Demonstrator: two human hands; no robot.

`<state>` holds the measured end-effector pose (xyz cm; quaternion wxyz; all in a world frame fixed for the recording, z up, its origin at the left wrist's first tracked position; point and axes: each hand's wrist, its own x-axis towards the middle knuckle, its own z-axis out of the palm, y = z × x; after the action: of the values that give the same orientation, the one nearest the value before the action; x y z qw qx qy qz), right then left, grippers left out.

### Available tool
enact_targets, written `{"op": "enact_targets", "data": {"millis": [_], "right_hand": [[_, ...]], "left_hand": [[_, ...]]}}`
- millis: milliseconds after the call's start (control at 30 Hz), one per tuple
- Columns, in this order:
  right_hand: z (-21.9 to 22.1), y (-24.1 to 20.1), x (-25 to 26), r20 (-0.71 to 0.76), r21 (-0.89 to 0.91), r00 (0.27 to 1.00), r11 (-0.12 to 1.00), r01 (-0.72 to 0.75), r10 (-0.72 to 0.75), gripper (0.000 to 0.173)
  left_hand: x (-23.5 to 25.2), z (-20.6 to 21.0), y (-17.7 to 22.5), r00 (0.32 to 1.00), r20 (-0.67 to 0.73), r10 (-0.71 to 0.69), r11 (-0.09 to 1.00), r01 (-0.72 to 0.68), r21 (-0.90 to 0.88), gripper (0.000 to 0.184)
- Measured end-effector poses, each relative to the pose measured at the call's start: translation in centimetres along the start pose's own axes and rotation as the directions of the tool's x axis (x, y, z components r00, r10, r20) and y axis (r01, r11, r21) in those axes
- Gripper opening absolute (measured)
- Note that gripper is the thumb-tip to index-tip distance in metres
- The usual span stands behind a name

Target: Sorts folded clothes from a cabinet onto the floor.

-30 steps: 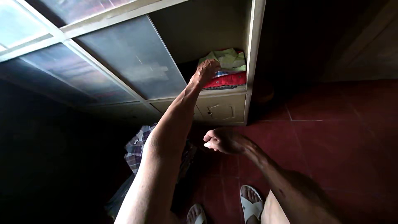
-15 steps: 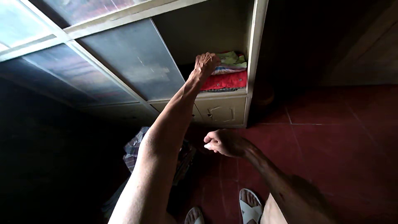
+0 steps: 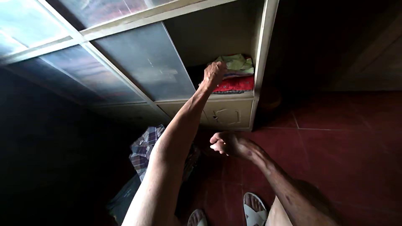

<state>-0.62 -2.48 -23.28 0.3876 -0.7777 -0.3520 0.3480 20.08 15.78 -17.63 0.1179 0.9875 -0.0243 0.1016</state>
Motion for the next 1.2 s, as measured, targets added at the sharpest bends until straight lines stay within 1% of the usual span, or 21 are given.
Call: {"op": "enact_targets", "data": {"millis": [133,200,233,267,300,367,433,467,500,567,600,667,733,867,900,933,1000,1067,1100,1133,1200], "right_hand": [[-0.2,-0.4,0.1,0.030,-0.014,0.999,1.000,-0.024,0.025,0.033],[0.0,-0.4,0.3,0.016,-0.061,0.999,0.998,-0.033,0.034,0.030],[0.0,-0.2,0.4,-0.002,-0.087,1.000,0.996,-0.030,0.030,0.027],[0.1,-0.2,0.3,-0.020,-0.115,1.000,0.993,-0.025,0.023,0.023],[0.1,-0.2,0.2,-0.032,-0.139,0.999,0.990,-0.024,0.020,0.019],[-0.1,-0.6,-0.3,-0.032,-0.181,0.999,0.983,-0.037,0.031,0.017],[-0.5,-0.9,-0.7,0.008,-0.210,0.999,0.977,-0.032,0.034,0.018],[-0.6,-0.9,-0.8,0.027,-0.216,0.999,0.976,-0.018,0.025,0.019],[-0.7,-0.7,-0.8,0.042,-0.211,0.999,0.977,-0.007,0.016,0.020],[-0.6,-0.1,-0.6,0.058,-0.210,0.998,0.978,0.002,0.011,0.022],[-0.6,0.3,-0.4,0.064,-0.204,0.998,0.979,-0.006,0.019,0.023],[-0.6,0.7,-0.3,0.065,-0.171,0.997,0.985,-0.024,0.036,0.025],[-0.6,0.6,-0.4,0.045,-0.123,0.998,0.992,-0.027,0.033,0.025],[-0.7,0.4,-0.4,0.039,-0.087,0.998,0.995,-0.054,0.058,0.024],[-0.6,0.3,-0.5,0.045,-0.086,0.997,0.994,-0.062,0.066,0.022],[-0.6,0.1,-0.5,0.050,-0.086,0.996,0.994,-0.070,0.075,0.022],[-0.7,-0.3,-0.7,0.058,-0.079,0.994,0.993,-0.090,0.094,0.022],[-0.8,-0.7,-1.2,0.060,-0.040,0.993,0.994,-0.101,0.103,0.021],[-0.8,-0.7,-1.3,0.058,-0.023,0.993,0.995,-0.101,0.103,0.020],[-0.8,-0.7,-1.3,0.059,-0.014,0.994,0.995,-0.096,0.097,0.020],[-0.8,-0.5,-1.3,0.061,-0.008,0.995,0.997,-0.078,0.078,0.020]], "left_hand": [[-2.6,2.1,0.4,0.992,-0.101,-0.074,0.987,0.058,-0.149,0.025],[-4.1,3.9,0.7,0.973,-0.155,-0.168,0.940,0.111,-0.321,0.024],[-4.7,4.9,1.0,0.956,-0.179,-0.231,0.892,0.135,-0.432,0.026],[-5.4,6.0,1.3,0.932,-0.196,-0.305,0.814,0.148,-0.562,0.029],[-6.2,6.9,1.8,0.901,-0.195,-0.386,0.697,0.146,-0.702,0.034],[-8.6,7.5,3.3,0.849,-0.106,-0.517,0.377,0.114,-0.919,0.040],[-11.2,6.6,4.9,0.820,0.071,-0.569,0.092,0.149,-0.985,0.036],[-11.7,6.3,5.2,0.805,0.139,-0.578,-0.021,0.155,-0.988,0.033],[-11.7,6.1,5.1,0.792,0.190,-0.580,-0.108,0.156,-0.982,0.029],[-10.9,6.4,4.3,0.759,0.239,-0.606,-0.228,0.122,-0.966,0.021],[-10.7,6.5,4.0,0.753,0.255,-0.607,-0.263,0.112,-0.958,0.021],[-10.8,6.3,3.6,0.772,0.276,-0.573,-0.296,0.119,-0.948,0.028],[-10.7,6.2,3.4,0.788,0.277,-0.550,-0.299,0.124,-0.946,0.030],[-11.0,5.3,4.2,0.763,0.311,-0.567,-0.287,0.171,-0.943,0.027],[-11.5,5.0,4.6,0.773,0.322,-0.547,-0.278,0.195,-0.940,0.033],[-11.5,4.7,5.0,0.765,0.333,-0.551,-0.302,0.189,-0.934,0.037],[-10.4,4.4,5.7,0.699,0.369,-0.612,-0.388,0.140,-0.911,0.042],[-10.6,1.8,7.6,0.618,0.448,-0.646,-0.462,0.151,-0.874,0.045],[-11.0,0.9,8.2,0.609,0.464,-0.644,-0.475,0.158,-0.866,0.048],[-11.2,0.7,8.3,0.620,0.457,-0.637,-0.468,0.160,-0.869,0.051],[-10.6,2.2,7.2,0.690,0.409,-0.597,-0.422,0.162,-0.892,0.056]]}}
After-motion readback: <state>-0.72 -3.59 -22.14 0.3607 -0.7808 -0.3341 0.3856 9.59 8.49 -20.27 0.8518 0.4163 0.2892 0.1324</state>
